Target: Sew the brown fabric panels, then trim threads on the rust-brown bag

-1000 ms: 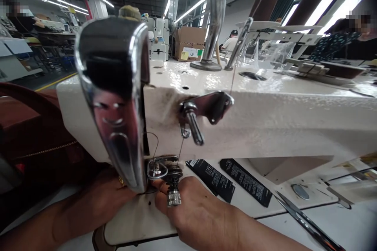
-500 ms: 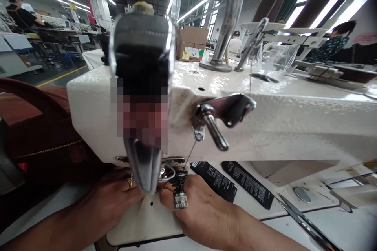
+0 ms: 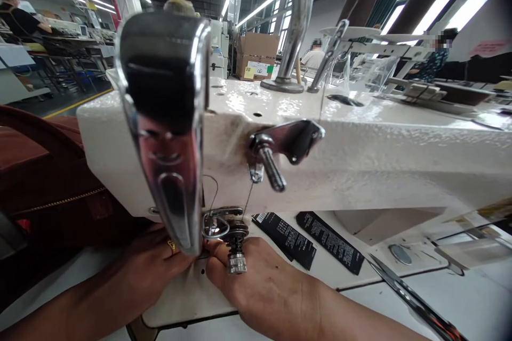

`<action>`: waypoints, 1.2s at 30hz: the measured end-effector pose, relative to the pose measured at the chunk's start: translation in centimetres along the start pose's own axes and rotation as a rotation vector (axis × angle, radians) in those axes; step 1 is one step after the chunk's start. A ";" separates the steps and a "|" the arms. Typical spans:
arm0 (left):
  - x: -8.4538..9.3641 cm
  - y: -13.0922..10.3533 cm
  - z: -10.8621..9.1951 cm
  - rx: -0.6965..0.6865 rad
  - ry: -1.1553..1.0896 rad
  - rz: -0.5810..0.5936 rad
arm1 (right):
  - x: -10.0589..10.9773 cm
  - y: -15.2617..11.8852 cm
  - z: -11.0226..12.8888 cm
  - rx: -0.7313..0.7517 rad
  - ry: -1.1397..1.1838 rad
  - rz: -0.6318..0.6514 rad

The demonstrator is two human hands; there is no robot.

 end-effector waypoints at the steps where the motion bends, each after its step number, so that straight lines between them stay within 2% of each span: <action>1: 0.0 0.0 0.0 0.030 -0.016 -0.002 | 0.0 0.0 0.1 0.004 -0.021 0.022; 6: 0.7 1.2 0.1 0.059 -0.175 0.029 | 0.1 -0.1 0.0 0.005 -0.051 0.062; 11: 1.3 1.9 0.3 -0.017 -0.237 0.078 | 0.2 -0.1 0.0 0.010 -0.076 0.070; 17: 0.6 1.0 0.4 0.038 -0.291 -0.058 | 0.1 0.0 0.2 0.002 -0.111 0.071; 20: 0.3 0.7 0.5 0.008 -0.344 -0.084 | 0.0 0.0 0.2 -0.005 -0.109 0.066; 30: 0.1 0.5 1.3 -0.139 -0.219 -0.010 | -0.5 -0.1 -0.2 -0.035 -0.075 0.045; 33: 0.1 0.0 1.3 -0.116 -0.205 0.017 | -0.6 -0.1 -0.5 -0.063 -0.011 0.002; 36: 0.1 -0.5 1.1 -0.035 -0.164 0.034 | -0.7 -0.2 -1.2 -0.129 0.080 -0.085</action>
Point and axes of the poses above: each hand's wrist, its own y-axis towards the middle knuckle, its own x-axis out of the back of the hand, z = x × y, the point moved 3 cm from there along y, towards the middle knuckle, and after that the axes turned 7 degrees about -z, right-handed, at the moved point
